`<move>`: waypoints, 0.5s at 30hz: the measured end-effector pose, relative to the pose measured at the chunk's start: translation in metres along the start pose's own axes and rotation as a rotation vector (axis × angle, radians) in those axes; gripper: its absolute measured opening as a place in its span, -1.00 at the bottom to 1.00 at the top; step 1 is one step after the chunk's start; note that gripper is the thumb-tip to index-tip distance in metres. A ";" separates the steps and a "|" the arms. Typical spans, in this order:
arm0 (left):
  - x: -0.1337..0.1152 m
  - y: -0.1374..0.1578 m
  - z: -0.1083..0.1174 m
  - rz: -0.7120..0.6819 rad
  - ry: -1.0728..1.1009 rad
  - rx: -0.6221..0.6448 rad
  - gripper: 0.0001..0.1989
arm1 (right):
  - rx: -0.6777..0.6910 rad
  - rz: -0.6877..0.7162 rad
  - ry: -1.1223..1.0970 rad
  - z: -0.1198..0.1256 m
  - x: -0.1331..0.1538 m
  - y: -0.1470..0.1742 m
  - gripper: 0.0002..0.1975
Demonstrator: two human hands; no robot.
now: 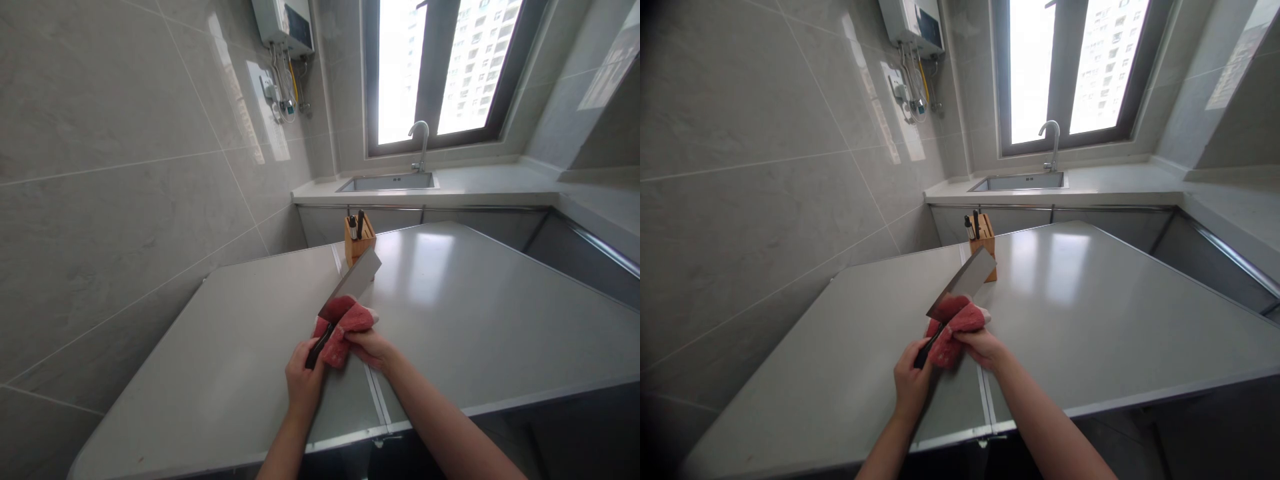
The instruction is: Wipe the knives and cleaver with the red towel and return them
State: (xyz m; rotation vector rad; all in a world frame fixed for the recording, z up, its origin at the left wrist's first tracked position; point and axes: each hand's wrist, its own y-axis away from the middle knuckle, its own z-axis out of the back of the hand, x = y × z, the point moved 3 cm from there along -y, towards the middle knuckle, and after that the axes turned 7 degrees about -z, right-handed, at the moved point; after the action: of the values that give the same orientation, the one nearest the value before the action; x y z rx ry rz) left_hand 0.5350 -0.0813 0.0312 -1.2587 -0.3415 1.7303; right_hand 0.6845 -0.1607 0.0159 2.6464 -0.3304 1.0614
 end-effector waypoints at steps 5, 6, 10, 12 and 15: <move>-0.001 0.000 0.001 0.021 -0.002 -0.020 -0.83 | 0.007 0.025 -0.025 -0.002 0.002 -0.002 -0.52; -0.001 0.000 0.001 0.023 0.000 -0.018 -0.83 | 0.009 0.027 -0.021 -0.002 0.002 -0.003 -0.52; -0.001 0.000 0.001 0.035 0.007 -0.008 -0.83 | 0.054 0.030 -0.022 -0.003 0.002 -0.003 -0.53; 0.000 0.000 0.001 0.040 0.009 -0.007 -0.82 | 0.075 0.020 -0.016 -0.004 0.002 -0.002 -0.55; 0.004 0.002 0.000 0.049 0.003 -0.006 -0.82 | 0.074 -0.010 0.009 -0.006 0.001 0.000 -0.58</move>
State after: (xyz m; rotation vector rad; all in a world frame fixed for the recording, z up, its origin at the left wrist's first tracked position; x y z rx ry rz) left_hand 0.5336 -0.0792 0.0279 -1.2830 -0.3171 1.7699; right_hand 0.6811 -0.1591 0.0204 2.7045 -0.2816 1.1023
